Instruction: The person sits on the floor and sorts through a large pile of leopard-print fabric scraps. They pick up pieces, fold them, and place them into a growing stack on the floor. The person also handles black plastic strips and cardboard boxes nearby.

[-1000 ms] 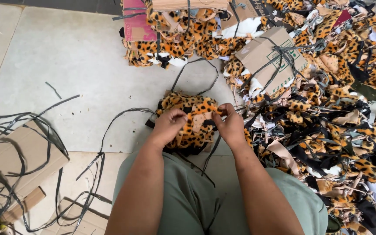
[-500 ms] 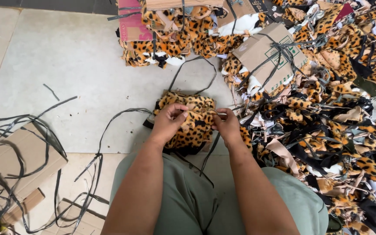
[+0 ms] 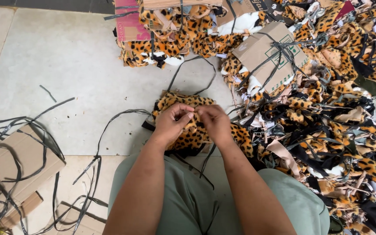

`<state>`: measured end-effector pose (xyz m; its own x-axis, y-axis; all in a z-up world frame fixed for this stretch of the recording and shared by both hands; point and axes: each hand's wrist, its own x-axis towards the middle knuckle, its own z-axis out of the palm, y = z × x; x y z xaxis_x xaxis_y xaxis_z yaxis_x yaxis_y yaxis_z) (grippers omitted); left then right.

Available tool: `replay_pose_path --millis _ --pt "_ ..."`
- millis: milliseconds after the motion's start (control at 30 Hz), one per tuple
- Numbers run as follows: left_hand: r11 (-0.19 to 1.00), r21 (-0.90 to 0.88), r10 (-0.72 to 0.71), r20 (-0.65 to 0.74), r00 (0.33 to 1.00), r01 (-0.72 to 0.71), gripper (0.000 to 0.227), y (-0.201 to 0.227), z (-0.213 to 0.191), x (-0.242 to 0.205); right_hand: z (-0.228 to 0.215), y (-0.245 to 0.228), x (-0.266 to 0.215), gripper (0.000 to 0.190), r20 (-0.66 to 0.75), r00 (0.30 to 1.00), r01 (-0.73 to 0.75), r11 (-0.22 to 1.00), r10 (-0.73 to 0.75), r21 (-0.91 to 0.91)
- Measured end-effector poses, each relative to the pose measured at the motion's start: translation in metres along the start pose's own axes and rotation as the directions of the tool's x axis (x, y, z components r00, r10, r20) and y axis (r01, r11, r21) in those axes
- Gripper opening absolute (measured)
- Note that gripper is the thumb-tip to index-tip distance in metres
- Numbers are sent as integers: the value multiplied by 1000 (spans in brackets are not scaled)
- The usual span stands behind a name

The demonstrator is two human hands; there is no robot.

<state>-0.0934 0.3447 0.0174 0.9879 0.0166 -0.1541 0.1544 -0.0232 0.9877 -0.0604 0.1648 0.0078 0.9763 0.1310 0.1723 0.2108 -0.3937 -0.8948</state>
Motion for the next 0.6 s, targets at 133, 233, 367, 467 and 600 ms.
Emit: replay_pose_path --millis 133,233,367,467,600 --pt "1000 7 27 33 999 -27 21 -1 -8 -1 -10 12 3 15 -180 977 -108 993 115 47" --pt "999 -26 28 34 999 -27 21 -6 -5 3 -16 11 4 25 -86 991 -87 987 99 138" --pt "993 -121 28 70 997 -20 24 -22 2 15 -12 7 5 45 236 972 -38 994 11 107" --pt "1000 -13 4 100 995 -3 27 -34 8 16 -6 26 3 39 210 970 -139 988 123 65" --pt "996 88 -28 113 993 18 33 -4 16 3 -13 26 0 38 152 914 -397 903 375 163"
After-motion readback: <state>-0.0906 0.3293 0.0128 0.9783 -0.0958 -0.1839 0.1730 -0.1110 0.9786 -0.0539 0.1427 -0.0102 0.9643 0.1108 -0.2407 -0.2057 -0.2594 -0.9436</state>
